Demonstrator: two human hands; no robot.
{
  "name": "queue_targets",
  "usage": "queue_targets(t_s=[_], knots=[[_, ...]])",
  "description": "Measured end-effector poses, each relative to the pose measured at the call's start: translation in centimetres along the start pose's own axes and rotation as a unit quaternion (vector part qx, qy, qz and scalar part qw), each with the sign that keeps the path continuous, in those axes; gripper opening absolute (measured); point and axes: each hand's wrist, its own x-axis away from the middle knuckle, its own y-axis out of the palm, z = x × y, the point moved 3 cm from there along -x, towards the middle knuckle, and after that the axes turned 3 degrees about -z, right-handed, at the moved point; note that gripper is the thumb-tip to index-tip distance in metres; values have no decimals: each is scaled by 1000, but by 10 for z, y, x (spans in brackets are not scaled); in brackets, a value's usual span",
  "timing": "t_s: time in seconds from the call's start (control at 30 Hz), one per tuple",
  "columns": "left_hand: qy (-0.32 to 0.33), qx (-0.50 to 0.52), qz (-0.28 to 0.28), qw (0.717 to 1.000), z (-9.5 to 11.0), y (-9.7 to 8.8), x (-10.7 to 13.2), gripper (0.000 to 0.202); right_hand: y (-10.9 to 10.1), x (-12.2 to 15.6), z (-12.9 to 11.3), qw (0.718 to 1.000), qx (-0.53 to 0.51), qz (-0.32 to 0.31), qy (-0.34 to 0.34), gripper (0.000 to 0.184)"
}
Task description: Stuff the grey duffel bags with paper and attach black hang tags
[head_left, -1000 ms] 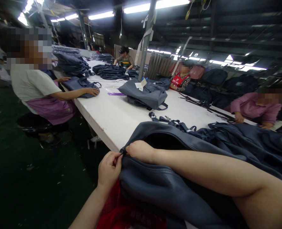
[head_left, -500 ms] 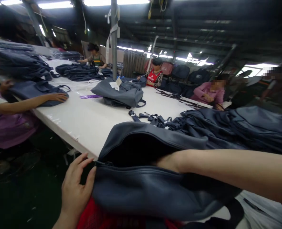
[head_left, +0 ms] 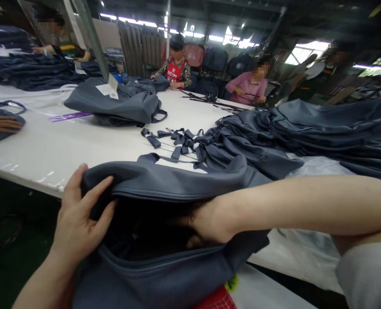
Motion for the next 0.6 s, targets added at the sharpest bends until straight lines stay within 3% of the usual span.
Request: queue_targets(t_s=[0.1,0.17,0.27,0.37,0.47,0.6], knots=[[117,-69,-3,991,28,-6,-23,40,10,-3,1,1000,-13,-28,-3,56],[150,-115,-8,982,42,-4,-43,55,16,-5,-1,999,-6,-41,-8,60],[71,-144,-65,985,49,8,-80,74,26,-6,-7,996,25,-87,1,69],[-53,-181,-123,974,53,24,-112,53,36,-4,-13,990,71,-122,8,76],[-81,-195,-139,967,55,35,-129,48,31,2,-16,991,101,-84,-18,71],[-47,-148,-160,975,44,35,-132,48,-11,40,-14,990,116,44,-73,35]])
